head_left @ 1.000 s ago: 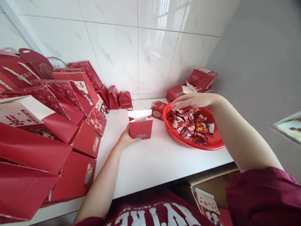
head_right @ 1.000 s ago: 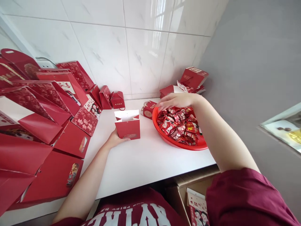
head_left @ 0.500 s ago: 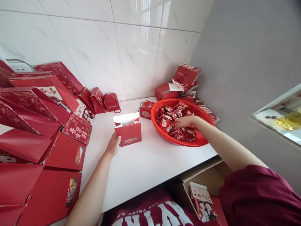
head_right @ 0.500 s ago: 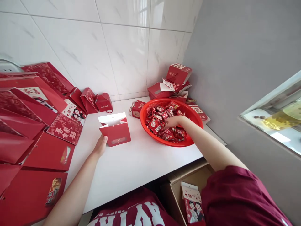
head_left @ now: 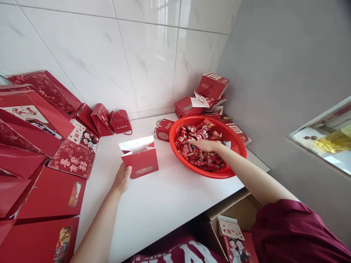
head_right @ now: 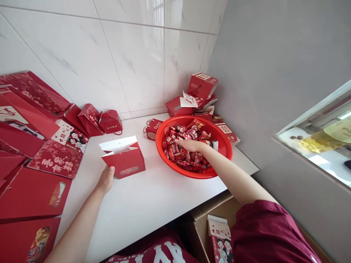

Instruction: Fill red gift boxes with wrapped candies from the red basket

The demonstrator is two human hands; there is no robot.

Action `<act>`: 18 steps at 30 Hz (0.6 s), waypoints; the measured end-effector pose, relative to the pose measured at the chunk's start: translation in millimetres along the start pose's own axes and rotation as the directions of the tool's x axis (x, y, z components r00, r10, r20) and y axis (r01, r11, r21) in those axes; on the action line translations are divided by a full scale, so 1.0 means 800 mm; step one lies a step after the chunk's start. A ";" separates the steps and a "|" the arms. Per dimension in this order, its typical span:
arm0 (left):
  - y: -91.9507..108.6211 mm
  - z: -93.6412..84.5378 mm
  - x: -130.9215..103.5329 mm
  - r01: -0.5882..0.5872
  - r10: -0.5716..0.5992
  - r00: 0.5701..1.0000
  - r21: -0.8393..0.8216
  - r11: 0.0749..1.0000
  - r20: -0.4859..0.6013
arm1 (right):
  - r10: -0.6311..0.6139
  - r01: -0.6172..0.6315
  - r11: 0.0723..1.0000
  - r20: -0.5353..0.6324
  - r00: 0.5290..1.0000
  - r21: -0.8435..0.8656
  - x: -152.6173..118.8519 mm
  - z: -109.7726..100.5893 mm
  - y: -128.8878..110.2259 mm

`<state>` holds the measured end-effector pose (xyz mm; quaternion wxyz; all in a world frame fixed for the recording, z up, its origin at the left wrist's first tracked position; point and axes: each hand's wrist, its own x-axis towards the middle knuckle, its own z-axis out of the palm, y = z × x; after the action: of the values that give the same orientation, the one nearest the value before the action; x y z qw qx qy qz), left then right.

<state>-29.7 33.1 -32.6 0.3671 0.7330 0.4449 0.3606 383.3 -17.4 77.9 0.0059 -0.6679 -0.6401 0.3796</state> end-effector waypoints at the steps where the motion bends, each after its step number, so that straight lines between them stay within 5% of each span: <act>1: -0.001 0.000 0.000 0.001 -0.001 1.000 -0.004 1.000 0.001 | -0.010 0.010 0.999 -0.008 1.000 0.035 -0.001 -0.002 -0.002; 7: -0.006 -0.002 -0.001 0.018 -0.018 1.000 0.002 1.000 0.018 | -0.135 0.031 0.939 0.283 0.950 0.344 -0.012 -0.004 -0.003; 13: -0.008 -0.005 -0.001 0.023 -0.023 0.998 0.002 1.000 0.057 | -0.122 0.123 0.992 0.120 0.985 -0.001 0.006 0.007 0.009; 18: -0.007 -0.005 0.001 0.036 -0.035 0.997 -0.002 0.999 0.075 | -0.249 0.259 0.966 0.239 0.939 -0.014 0.018 0.003 0.019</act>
<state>-35.0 36.3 -35.0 0.3911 0.7373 0.4431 0.3272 393.7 -8.9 61.6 -0.0360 -0.5301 -0.7255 0.4375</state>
